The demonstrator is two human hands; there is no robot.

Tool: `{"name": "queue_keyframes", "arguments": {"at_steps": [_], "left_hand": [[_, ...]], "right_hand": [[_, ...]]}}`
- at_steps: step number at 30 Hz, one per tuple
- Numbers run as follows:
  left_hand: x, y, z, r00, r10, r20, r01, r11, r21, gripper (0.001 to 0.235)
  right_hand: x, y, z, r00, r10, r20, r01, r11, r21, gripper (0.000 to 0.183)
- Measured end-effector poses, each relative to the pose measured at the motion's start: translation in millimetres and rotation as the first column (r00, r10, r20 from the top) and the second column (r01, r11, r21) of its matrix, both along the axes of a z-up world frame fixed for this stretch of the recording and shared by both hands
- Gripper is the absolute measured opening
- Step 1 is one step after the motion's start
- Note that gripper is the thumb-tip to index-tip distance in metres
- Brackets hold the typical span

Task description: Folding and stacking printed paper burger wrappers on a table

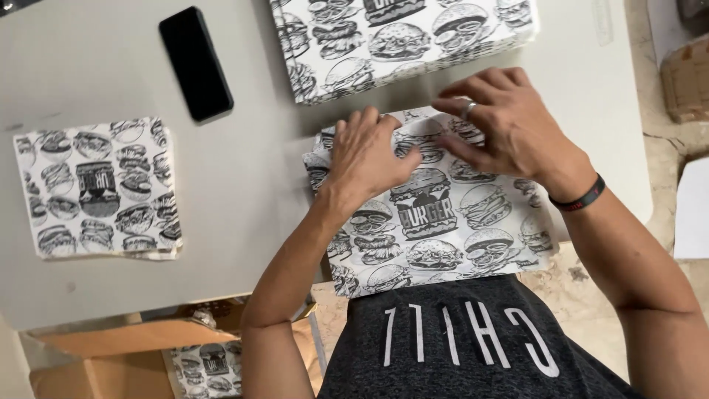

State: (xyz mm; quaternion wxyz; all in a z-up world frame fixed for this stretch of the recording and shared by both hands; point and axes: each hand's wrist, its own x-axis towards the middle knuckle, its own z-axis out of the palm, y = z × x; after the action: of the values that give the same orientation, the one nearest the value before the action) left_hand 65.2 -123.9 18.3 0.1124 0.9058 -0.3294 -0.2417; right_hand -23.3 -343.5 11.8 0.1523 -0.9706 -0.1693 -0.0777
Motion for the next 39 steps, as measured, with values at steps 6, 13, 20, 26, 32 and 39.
{"name": "queue_keyframes", "arguments": {"at_steps": [6,13,20,26,32,39], "left_hand": [[-3,0,-5,0.998,0.011,-0.06,-0.008,0.999,0.047,0.069],[-2,27,40,0.985,-0.061,-0.164,0.041,0.992,-0.121,0.027],[51,77,27,0.981,-0.186,-0.053,0.158,0.929,-0.334,0.032],[34,104,-37,0.713,-0.406,0.572,0.601,0.774,-0.2,0.049],[17,109,-60,0.822,-0.354,0.446,0.416,0.908,-0.045,0.083],[22,98,-47,0.889,-0.172,0.424,0.206,0.978,-0.035,0.107]], "right_hand": [[41,14,-4,0.901,0.093,-0.424,-0.102,0.995,0.002,0.06],[30,26,6,0.892,0.222,-0.393,-0.273,0.959,-0.08,0.037],[-19,29,33,0.93,0.354,-0.099,-0.345,0.934,0.098,0.02],[-44,14,31,0.908,0.419,0.001,-0.417,0.904,0.1,0.034],[-67,5,51,0.886,0.461,-0.056,-0.456,0.886,0.081,0.051],[-14,19,60,0.872,0.431,-0.23,-0.372,0.891,0.26,0.03]]}}
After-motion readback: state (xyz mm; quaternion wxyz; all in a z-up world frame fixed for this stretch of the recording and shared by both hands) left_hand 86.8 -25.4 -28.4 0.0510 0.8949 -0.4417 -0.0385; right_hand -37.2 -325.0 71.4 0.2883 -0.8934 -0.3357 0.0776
